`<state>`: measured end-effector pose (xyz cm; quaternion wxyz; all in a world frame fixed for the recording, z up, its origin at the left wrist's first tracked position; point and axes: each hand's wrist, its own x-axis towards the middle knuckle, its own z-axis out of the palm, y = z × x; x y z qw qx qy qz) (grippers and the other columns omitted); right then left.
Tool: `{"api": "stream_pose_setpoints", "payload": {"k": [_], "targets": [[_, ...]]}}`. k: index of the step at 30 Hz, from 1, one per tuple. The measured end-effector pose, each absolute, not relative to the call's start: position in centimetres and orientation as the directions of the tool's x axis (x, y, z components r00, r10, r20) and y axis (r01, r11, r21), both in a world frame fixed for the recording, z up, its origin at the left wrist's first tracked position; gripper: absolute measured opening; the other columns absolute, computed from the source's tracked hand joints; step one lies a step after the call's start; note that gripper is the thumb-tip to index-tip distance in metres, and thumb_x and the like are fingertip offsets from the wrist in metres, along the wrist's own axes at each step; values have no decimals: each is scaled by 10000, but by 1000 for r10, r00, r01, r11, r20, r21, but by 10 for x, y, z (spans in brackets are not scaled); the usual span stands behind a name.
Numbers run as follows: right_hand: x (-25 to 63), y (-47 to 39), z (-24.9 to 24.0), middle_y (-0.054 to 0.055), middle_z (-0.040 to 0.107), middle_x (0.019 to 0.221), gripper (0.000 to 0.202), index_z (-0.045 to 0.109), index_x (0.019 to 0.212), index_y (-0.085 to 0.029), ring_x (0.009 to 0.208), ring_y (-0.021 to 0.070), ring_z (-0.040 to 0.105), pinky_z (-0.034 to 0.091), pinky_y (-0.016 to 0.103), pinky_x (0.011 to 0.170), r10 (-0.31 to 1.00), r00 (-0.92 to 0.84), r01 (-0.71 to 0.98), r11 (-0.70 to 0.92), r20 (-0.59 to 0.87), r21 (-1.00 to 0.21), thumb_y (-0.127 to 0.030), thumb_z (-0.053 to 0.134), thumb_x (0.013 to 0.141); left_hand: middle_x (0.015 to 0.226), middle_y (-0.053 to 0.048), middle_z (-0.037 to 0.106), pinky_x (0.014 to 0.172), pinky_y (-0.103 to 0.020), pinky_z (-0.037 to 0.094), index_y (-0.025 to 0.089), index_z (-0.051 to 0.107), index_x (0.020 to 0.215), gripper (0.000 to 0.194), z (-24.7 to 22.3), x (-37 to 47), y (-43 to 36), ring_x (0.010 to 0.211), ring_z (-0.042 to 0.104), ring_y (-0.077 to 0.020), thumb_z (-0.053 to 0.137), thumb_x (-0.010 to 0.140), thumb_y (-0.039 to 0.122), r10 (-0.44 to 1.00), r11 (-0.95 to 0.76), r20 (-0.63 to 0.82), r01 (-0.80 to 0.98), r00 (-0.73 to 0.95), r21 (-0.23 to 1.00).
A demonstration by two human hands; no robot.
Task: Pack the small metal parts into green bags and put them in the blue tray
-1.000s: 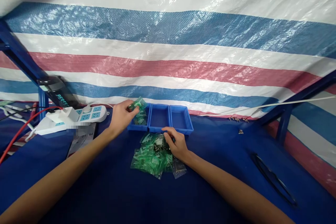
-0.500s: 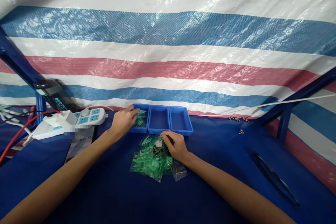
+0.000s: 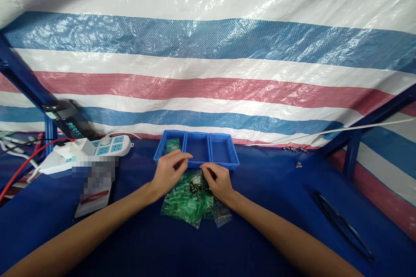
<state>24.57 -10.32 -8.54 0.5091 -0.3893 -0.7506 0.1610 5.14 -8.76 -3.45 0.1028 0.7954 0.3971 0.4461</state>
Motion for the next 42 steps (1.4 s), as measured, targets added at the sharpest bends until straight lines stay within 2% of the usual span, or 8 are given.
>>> {"api": "stream_pose_setpoints", "payload": {"k": [7, 13, 18, 22, 25, 29, 33, 42], "targets": [[245, -103, -91, 22, 642, 626, 191, 663, 859, -167, 528, 135, 580, 449, 243, 537, 748, -228, 474, 645, 624, -600, -243, 492, 899, 601, 6, 542, 496, -201, 366, 163, 670, 886, 203, -74, 57, -95, 490, 447, -80, 469, 896, 193, 678, -723, 668, 440, 306, 533], [244, -102, -94, 45, 685, 727, 179, 661, 916, -169, 615, 156, 633, 486, 256, 604, 727, -293, 477, 674, 621, -564, -221, 493, 884, 648, -8, 566, 520, -207, 391, 170, 659, 917, 219, -73, 56, -92, 533, 492, -93, 447, 916, 226, 711, -699, 616, 434, 338, 569], [243, -102, -94, 42, 673, 705, 176, 647, 947, -163, 562, 145, 605, 468, 247, 548, 731, -293, 499, 667, 617, -554, -220, 492, 884, 629, 1, 548, 503, -200, 380, 173, 650, 948, 200, -75, 56, -93, 514, 477, -87, 455, 918, 206, 677, -731, 652, 420, 343, 538], [244, -104, -88, 48, 666, 750, 184, 632, 969, -168, 553, 131, 580, 461, 248, 538, 683, -258, 450, 711, 684, -541, -197, 464, 900, 780, -41, 598, 633, -242, 445, 188, 632, 1009, 208, -63, 56, -92, 695, 563, -134, 448, 913, 186, 623, -742, 703, 545, 343, 391], [248, -104, -75, 48, 635, 729, 215, 637, 973, -169, 564, 132, 560, 463, 256, 551, 671, -230, 530, 694, 705, -487, -196, 432, 913, 1094, -124, 573, 825, -374, 431, 194, 597, 1128, 263, -47, 53, -88, 1040, 526, -264, 489, 890, 226, 623, -653, 639, 749, 451, 108], [255, -99, -55, 133, 617, 997, 258, 642, 1060, -156, 907, 240, 570, 471, 362, 760, 677, -316, 792, 574, 665, -208, -214, 458, 889, 1004, -119, 594, 796, -378, 398, 190, 587, 1149, 284, -36, 44, -80, 963, 531, -267, 530, 889, 290, 673, -583, 480, 803, 563, -124], [261, -95, -50, 182, 550, 1207, 305, 619, 1140, -144, 1127, 334, 457, 390, 474, 882, 751, -398, 885, 465, 528, 5, -245, 484, 886, 903, -78, 606, 788, -360, 370, 196, 626, 1054, 203, -40, 36, -73, 920, 531, -244, 532, 896, 284, 660, -626, 408, 762, 631, -165], [270, -89, -43, 168, 612, 1132, 252, 667, 1073, -146, 1032, 291, 536, 394, 415, 828, 777, -508, 843, 537, 371, 31, -200, 486, 906, 819, -67, 577, 726, -333, 366, 177, 657, 967, 201, -38, 38, -75, 831, 519, -215, 466, 930, 226, 650, -685, 366, 722, 666, -98]]}}
